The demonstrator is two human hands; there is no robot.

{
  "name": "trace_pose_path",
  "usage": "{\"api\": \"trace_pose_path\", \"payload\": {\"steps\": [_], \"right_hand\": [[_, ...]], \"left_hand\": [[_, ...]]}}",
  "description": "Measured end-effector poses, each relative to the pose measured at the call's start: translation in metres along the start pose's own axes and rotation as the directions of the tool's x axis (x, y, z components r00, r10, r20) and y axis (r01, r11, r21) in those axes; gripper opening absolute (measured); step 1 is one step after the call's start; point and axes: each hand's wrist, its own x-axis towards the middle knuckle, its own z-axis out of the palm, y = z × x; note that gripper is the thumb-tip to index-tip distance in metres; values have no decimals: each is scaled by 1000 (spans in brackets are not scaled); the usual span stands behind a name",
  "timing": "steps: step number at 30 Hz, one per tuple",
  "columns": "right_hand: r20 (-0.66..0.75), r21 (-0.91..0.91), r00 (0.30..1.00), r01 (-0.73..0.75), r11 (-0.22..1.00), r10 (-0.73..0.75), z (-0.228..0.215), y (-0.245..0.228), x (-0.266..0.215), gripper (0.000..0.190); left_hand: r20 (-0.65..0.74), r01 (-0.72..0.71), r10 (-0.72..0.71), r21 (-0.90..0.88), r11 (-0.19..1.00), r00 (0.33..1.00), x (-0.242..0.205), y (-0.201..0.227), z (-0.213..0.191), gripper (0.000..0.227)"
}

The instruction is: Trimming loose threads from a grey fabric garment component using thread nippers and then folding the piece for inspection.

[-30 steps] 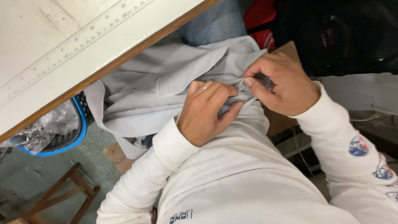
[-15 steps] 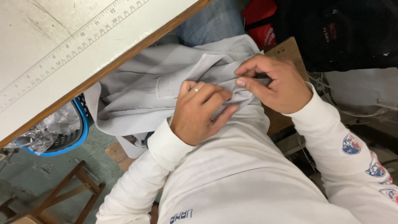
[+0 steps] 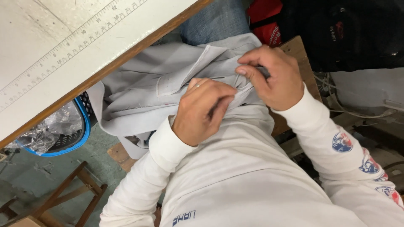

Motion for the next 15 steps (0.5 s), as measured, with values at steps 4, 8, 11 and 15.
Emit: {"api": "trace_pose_path", "payload": {"steps": [4, 8, 11, 15], "right_hand": [[-26, -88, 964, 260, 962, -263, -36, -31, 8, 44], [258, -212, 859, 498, 841, -443, -53, -23, 0, 60], [319, -301, 815, 571, 764, -483, -59, -27, -2, 35], [510, -221, 831, 377, 900, -222, -88, -31, -5, 15]], "left_hand": [[67, 97, -104, 98, 990, 992, -1, -2, -11, 13], [204, 11, -21, 52, 999, 979, -9, -7, -36, 23], [354, -82, -42, 328, 941, 934, -43, -19, -79, 51], [398, -165, -143, 644, 747, 906, -111, -12, -155, 55]]}}
